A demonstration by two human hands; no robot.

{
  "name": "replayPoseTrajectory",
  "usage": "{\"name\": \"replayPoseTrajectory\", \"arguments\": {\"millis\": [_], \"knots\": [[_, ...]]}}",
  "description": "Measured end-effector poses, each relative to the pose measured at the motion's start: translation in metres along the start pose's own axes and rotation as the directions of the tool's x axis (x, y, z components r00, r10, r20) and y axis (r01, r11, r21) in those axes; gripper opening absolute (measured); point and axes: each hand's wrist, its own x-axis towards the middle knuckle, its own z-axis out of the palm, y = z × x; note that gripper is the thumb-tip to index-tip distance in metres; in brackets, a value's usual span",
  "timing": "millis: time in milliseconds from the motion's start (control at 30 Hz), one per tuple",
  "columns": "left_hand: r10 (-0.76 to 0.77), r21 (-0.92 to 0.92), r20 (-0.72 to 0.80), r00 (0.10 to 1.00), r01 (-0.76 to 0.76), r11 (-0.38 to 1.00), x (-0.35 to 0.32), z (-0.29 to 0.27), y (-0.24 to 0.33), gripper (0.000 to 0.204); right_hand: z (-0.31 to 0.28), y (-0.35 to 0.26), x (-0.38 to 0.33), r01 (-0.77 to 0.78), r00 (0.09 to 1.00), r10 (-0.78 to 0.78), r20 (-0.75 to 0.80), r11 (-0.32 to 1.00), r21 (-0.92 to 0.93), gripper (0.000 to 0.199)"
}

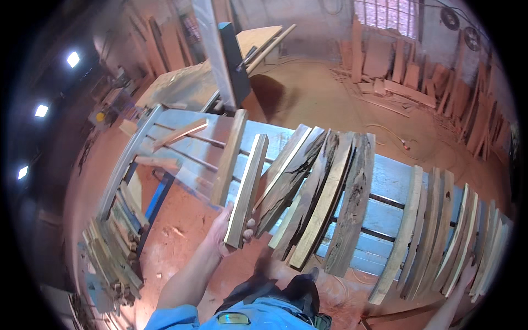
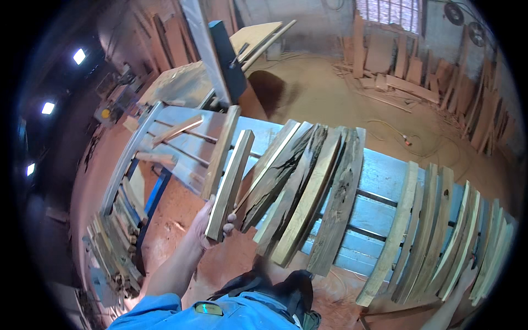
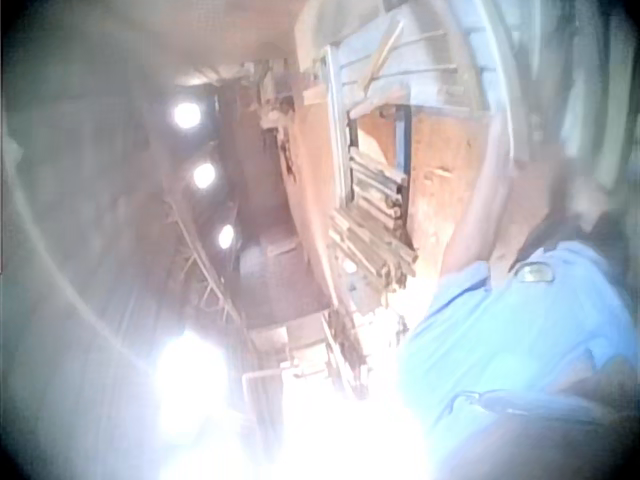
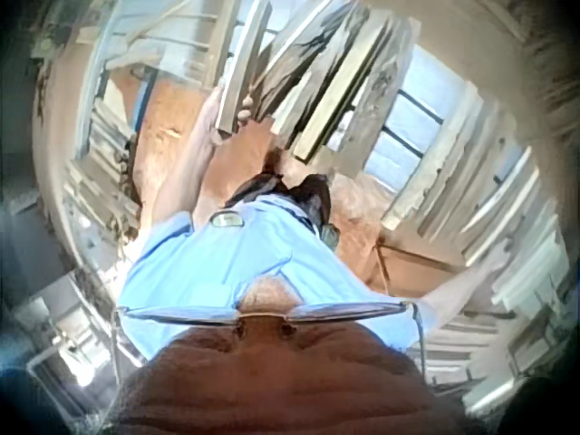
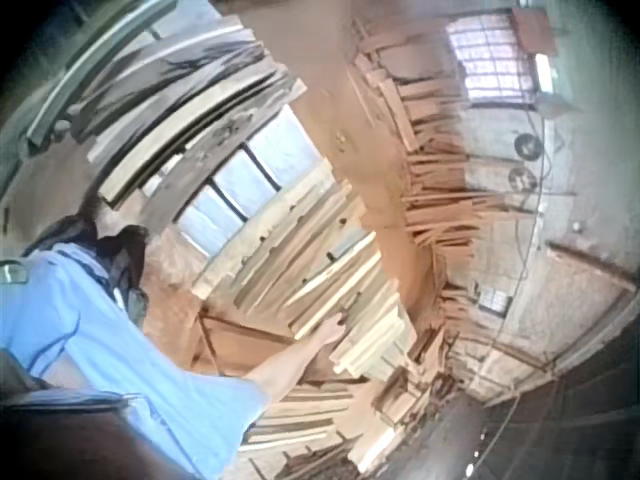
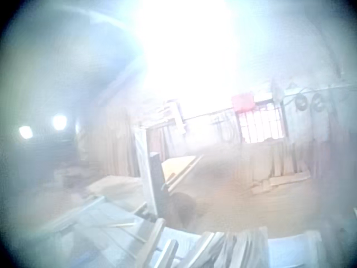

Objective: The person repeatedly picks up wooden planks from a stack and feeds them through a table saw to cut them. After each cut, the person removes the processed piece and returns to the stack for the next plank.

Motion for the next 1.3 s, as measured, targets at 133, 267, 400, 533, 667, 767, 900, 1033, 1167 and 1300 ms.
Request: {"name": "replayPoseTrajectory", "arguments": {"millis": [133, 267, 400, 533, 667, 767, 900, 1033, 1167, 1300], "knots": [[0.024, -0.171, 0.079, 0.997, -0.010, 0.985, -0.007, 0.000, 0.005, 0.064, 0.002, 0.040, 0.042, 0.061, 0.998, -0.060, 0.021, 0.997, -0.038, 0.065], [0.116, -0.317, 0.077, 0.990, -0.086, 0.945, -0.027, -0.004, 0.008, 0.060, 0.010, -0.005, 0.009, 0.054, 0.996, -0.058, -0.071, 0.997, -0.052, 0.073], [0.151, -0.313, 0.051, 0.987, -0.128, 0.941, -0.029, -0.008, 0.018, 0.058, -0.016, -0.002, 0.008, -0.183, 0.983, 0.182, -0.036, 0.982, -0.045, 0.067], [0.169, -0.236, -0.029, 0.985, -0.171, 0.956, -0.023, -0.041, 0.031, 0.063, -0.026, -0.005, -0.024, -0.081, 0.989, 0.145, 0.015, 0.459, 0.885, 0.052], [0.293, 0.175, -0.296, 0.909, -0.250, 0.952, -0.016, -0.058, 0.049, 0.056, -0.057, -0.022, -0.088, -0.104, 0.990, -0.098, 0.101, -0.025, 0.994, 0.061], [0.501, 0.645, -0.374, 0.781, -0.169, 0.745, 0.001, -0.088, 0.072, 0.044, -0.080, -0.050, -0.134, -0.369, 0.814, -0.540, 0.216, -0.193, 0.909, 0.054], [0.640, 0.912, -0.210, 0.739, -0.088, 0.401, 0.031, -0.163, 0.111, 0.035, -0.097, -0.144, -0.247, -0.004, 0.993, -0.121, 0.000, -0.035, 0.999, 0.044], [0.749, 0.992, -0.093, 0.656, 0.126, 0.012, 0.046, -0.163, 0.152, 0.026, -0.092, -0.216, -0.347, -0.465, 0.701, -0.675, 0.230, -0.188, 0.865, 0.030], [0.789, 0.896, 0.225, 0.572, 0.197, -0.398, 0.083, -0.207, 0.177, 0.028, -0.040, -0.317, -0.474, -0.298, 0.739, -0.518, 0.430, 0.320, 0.899, 0.058], [0.704, 0.902, 0.414, 0.577, -0.156, -0.403, 0.055, -0.214, 0.177, 0.038, -0.013, -0.452, -0.624, 0.283, 0.235, -0.768, 0.596, 0.641, 0.714, 0.047]]}}
